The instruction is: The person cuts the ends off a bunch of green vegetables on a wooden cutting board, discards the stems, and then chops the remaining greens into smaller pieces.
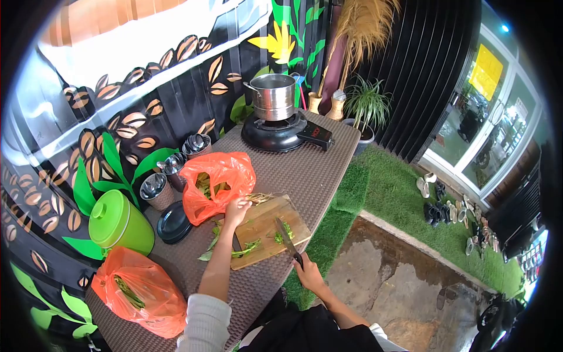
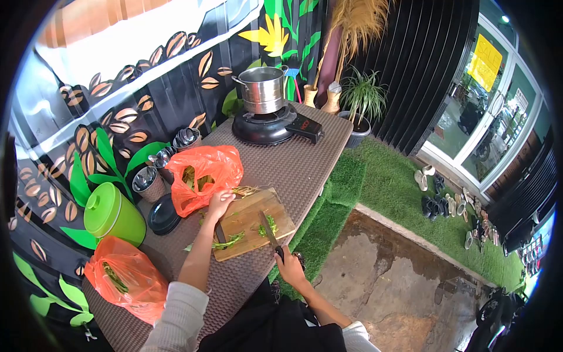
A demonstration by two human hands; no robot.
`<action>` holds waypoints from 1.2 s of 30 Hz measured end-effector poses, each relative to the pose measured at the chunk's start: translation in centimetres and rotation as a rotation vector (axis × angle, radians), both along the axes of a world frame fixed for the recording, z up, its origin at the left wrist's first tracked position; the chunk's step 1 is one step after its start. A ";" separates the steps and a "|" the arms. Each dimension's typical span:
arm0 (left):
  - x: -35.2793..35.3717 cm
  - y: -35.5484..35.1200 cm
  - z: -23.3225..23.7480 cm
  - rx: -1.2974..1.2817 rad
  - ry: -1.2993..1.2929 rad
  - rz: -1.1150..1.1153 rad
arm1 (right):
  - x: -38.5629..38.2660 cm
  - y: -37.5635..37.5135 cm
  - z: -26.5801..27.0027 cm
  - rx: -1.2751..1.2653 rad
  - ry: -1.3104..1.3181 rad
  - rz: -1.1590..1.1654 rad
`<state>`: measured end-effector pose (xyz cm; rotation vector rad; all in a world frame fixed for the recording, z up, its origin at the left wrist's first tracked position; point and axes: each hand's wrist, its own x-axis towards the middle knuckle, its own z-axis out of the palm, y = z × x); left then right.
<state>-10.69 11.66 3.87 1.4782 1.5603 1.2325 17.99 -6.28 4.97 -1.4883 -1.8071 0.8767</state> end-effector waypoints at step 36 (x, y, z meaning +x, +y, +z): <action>1.7 -10.8 -2.1 0.065 -0.262 0.085 | -1.2 -2.3 -0.7 -0.063 0.015 0.099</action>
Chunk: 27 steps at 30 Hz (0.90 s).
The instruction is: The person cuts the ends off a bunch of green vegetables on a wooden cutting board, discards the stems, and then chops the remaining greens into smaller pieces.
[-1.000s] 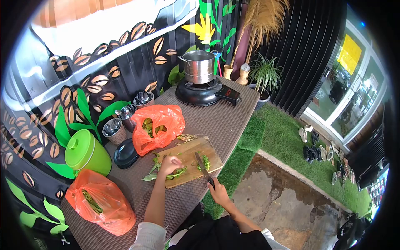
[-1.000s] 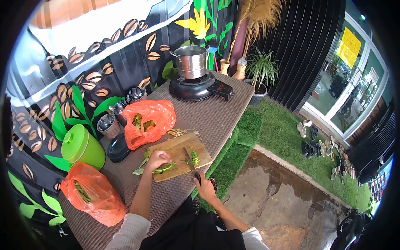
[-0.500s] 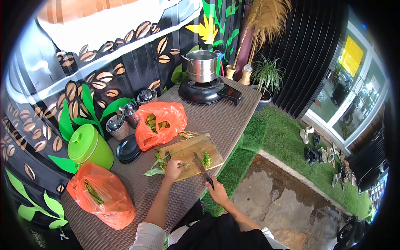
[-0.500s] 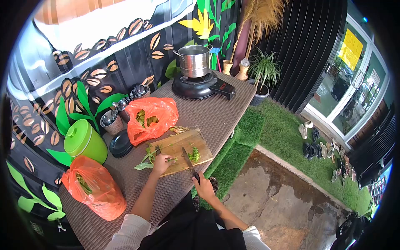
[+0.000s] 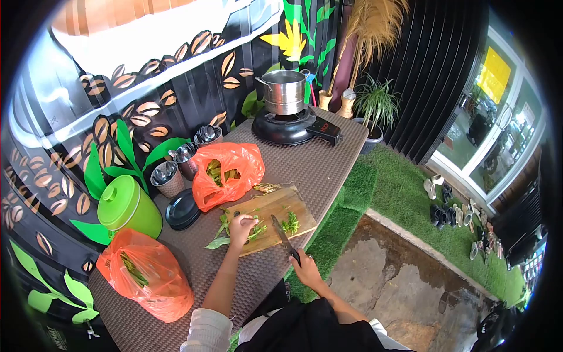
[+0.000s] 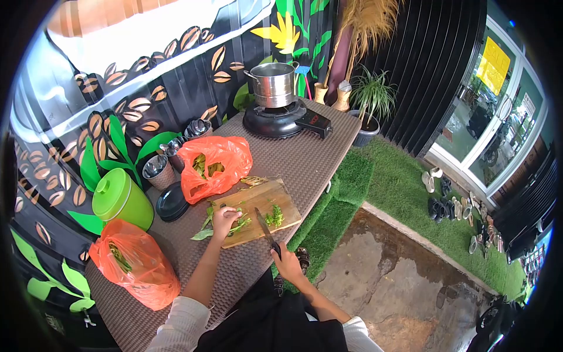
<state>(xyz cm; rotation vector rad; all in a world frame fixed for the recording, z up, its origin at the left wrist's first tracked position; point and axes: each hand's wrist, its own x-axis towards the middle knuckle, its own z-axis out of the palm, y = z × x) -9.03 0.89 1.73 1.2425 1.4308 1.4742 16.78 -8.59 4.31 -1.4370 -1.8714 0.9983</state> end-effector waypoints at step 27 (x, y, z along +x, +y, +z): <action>1.0 0.2 0.6 -0.063 -0.144 -0.012 | -0.5 0.4 0.9 -0.009 0.034 -0.036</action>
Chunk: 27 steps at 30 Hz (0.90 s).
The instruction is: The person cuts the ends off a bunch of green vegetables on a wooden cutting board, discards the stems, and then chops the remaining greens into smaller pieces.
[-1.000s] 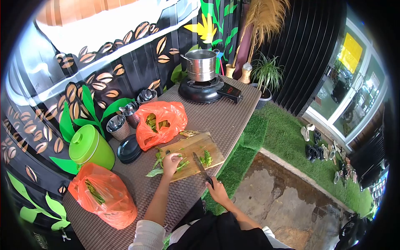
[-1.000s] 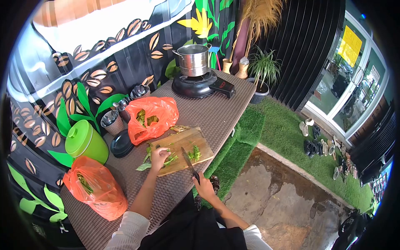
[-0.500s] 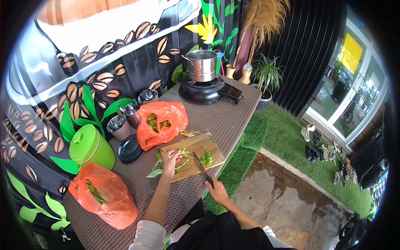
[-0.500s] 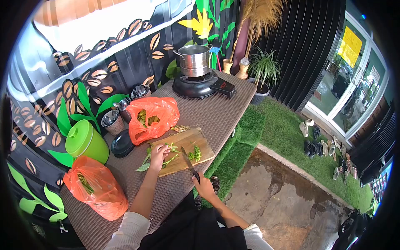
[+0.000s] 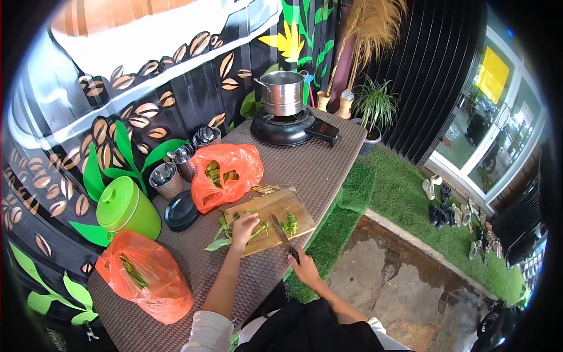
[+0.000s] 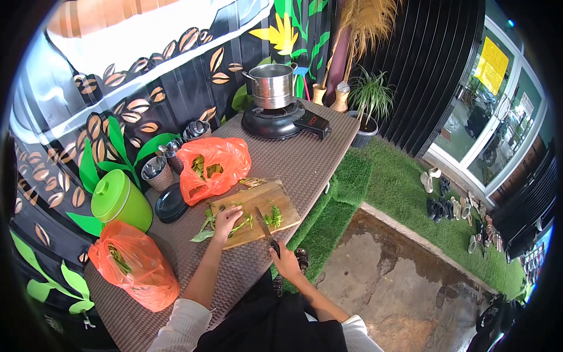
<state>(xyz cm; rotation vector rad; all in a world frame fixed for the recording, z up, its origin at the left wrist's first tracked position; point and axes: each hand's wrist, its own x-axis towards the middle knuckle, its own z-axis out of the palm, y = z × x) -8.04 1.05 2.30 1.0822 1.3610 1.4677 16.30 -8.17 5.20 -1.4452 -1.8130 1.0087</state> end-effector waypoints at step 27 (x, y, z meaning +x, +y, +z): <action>-0.1 -1.3 3.4 0.401 1.152 -0.056 | 0.3 -0.2 -0.7 -0.002 0.010 -0.008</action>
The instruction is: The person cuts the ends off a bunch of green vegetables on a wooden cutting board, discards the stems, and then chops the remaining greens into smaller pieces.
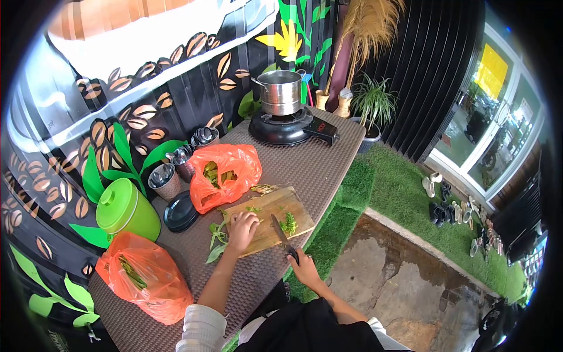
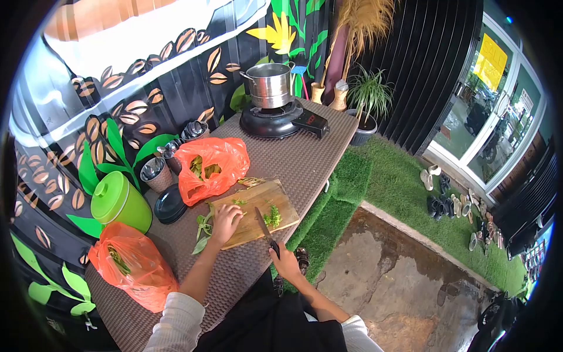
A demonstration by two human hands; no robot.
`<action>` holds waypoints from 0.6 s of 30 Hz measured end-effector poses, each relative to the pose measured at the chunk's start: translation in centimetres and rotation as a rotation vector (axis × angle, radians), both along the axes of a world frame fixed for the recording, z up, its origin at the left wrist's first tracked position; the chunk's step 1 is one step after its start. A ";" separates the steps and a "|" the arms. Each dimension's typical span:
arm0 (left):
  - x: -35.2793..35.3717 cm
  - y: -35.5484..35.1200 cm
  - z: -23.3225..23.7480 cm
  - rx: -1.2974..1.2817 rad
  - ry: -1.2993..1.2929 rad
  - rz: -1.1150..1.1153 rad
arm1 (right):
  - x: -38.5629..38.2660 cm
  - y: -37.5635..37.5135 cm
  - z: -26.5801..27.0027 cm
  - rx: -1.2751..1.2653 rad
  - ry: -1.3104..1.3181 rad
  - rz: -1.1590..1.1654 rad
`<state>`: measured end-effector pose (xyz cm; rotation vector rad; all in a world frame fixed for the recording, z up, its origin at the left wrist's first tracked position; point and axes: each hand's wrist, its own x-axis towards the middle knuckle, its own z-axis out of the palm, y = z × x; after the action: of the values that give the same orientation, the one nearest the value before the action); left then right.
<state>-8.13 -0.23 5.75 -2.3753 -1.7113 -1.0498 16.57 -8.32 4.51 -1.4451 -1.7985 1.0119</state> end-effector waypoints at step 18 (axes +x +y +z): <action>5.0 -1.6 -4.1 -0.098 0.043 -0.012 | 0.1 2.6 0.3 0.035 -0.366 0.027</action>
<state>-3.08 -1.80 1.69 -2.4499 -1.7763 -0.9303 16.64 -5.76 4.86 -1.6713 -2.0834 0.7586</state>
